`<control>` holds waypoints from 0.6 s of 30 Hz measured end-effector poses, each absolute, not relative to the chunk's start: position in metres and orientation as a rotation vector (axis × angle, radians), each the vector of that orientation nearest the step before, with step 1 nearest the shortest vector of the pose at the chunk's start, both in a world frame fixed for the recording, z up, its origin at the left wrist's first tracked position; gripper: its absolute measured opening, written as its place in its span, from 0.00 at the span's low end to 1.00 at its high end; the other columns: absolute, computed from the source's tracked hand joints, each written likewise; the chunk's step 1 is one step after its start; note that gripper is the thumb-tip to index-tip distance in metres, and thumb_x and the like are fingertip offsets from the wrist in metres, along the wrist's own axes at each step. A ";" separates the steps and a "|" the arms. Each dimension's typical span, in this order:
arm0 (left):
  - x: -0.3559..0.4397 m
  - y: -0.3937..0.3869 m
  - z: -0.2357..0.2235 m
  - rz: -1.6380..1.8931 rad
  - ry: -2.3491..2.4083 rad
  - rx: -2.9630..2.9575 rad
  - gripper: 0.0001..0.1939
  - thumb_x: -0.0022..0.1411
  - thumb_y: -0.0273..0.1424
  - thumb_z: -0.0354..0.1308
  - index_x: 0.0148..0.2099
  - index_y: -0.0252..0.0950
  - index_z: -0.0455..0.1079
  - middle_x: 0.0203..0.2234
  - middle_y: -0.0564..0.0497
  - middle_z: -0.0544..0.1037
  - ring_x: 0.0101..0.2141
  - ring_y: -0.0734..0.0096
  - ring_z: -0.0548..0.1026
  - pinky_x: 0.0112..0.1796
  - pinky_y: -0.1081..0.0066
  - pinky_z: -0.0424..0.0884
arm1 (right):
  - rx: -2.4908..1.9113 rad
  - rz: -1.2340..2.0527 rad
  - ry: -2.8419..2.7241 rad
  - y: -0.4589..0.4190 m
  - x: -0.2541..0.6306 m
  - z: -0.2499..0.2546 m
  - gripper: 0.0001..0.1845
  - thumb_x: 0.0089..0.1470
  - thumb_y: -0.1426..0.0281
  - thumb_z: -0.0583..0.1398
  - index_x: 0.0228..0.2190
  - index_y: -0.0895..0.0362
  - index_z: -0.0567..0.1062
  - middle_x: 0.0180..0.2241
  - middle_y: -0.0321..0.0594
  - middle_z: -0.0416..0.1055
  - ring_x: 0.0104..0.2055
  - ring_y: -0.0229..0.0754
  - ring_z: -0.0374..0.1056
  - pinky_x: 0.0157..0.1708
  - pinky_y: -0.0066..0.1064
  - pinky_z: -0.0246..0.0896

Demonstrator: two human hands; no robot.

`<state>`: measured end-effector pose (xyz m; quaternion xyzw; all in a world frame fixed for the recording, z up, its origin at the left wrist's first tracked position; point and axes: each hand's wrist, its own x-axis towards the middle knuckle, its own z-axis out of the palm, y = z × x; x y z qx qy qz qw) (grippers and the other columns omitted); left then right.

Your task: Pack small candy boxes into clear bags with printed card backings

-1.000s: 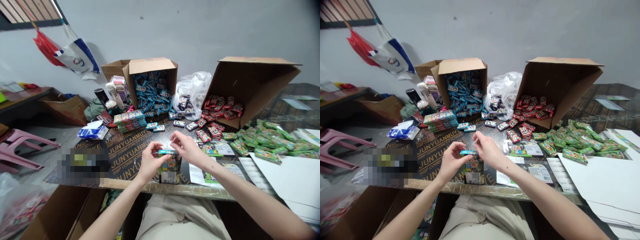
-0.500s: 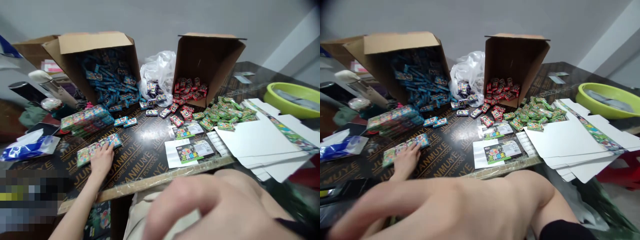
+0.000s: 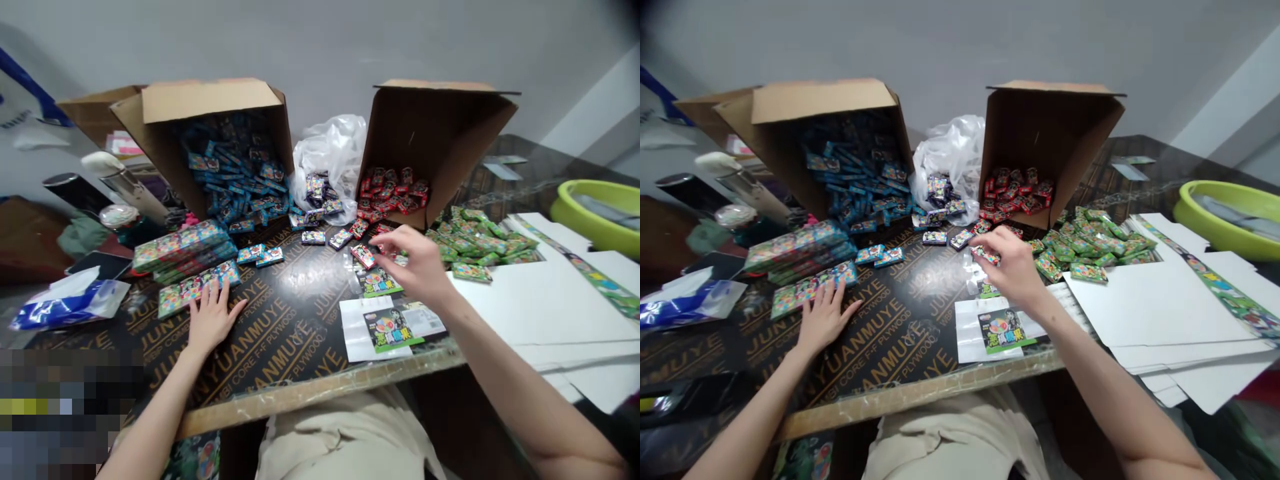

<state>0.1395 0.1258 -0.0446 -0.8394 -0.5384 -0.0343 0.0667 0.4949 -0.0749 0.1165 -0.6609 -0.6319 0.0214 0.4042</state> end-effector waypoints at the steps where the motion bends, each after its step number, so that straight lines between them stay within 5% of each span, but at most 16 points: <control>1: 0.139 0.132 -0.045 -0.113 -1.640 -2.534 0.37 0.60 0.49 0.38 0.65 0.33 0.38 0.62 0.39 0.45 0.61 0.50 0.44 0.55 0.47 0.44 | -1.916 0.084 -1.695 -0.061 0.517 0.096 0.08 0.48 0.68 0.60 0.32 0.56 0.74 0.34 0.42 0.67 0.38 0.44 0.64 0.38 0.34 0.58; 3: 0.140 0.140 -0.043 -0.118 -1.694 -2.546 0.38 0.60 0.50 0.38 0.65 0.33 0.38 0.62 0.40 0.44 0.61 0.50 0.43 0.54 0.46 0.43 | -2.367 0.249 -1.828 -0.042 0.558 0.054 0.17 0.42 0.64 0.64 0.37 0.56 0.73 0.39 0.46 0.65 0.45 0.49 0.62 0.41 0.35 0.56; 6: 0.149 0.139 -0.037 -0.135 -1.767 -2.560 0.37 0.60 0.49 0.39 0.64 0.32 0.39 0.62 0.37 0.45 0.61 0.50 0.44 0.53 0.42 0.42 | -2.480 0.327 -1.859 -0.032 0.594 0.009 0.39 0.27 0.61 0.70 0.44 0.55 0.68 0.44 0.50 0.62 0.47 0.55 0.60 0.41 0.39 0.55; 8: 0.161 0.126 -0.033 -0.178 -1.736 -2.602 0.35 0.61 0.46 0.40 0.64 0.32 0.42 0.62 0.36 0.45 0.61 0.50 0.44 0.53 0.41 0.42 | -2.455 0.355 -1.886 -0.028 0.603 -0.005 0.42 0.21 0.60 0.71 0.44 0.54 0.67 0.44 0.49 0.62 0.47 0.56 0.59 0.42 0.41 0.53; 12: 0.188 0.085 -0.024 -0.203 -1.606 -2.793 0.28 0.60 0.43 0.45 0.60 0.36 0.55 0.61 0.36 0.47 0.61 0.50 0.45 0.52 0.40 0.44 | -2.322 0.396 -1.942 -0.017 0.606 -0.005 0.29 0.19 0.64 0.71 0.29 0.55 0.69 0.37 0.43 0.65 0.43 0.53 0.60 0.41 0.39 0.51; 16: 0.203 0.059 -0.011 -0.300 -1.478 -2.947 0.25 0.59 0.42 0.49 0.56 0.37 0.61 0.61 0.37 0.49 0.61 0.51 0.46 0.54 0.42 0.42 | -2.154 0.394 -1.905 -0.009 0.611 0.023 0.14 0.36 0.67 0.66 0.19 0.57 0.64 0.21 0.34 0.65 0.29 0.40 0.62 0.36 0.32 0.52; 18: 0.209 0.053 0.001 -0.389 -1.418 -3.055 0.28 0.57 0.43 0.51 0.57 0.37 0.58 0.61 0.39 0.50 0.61 0.52 0.45 0.55 0.44 0.40 | -2.091 0.324 -1.826 -0.012 0.604 0.047 0.10 0.45 0.66 0.60 0.20 0.57 0.64 0.21 0.34 0.65 0.27 0.38 0.62 0.33 0.30 0.53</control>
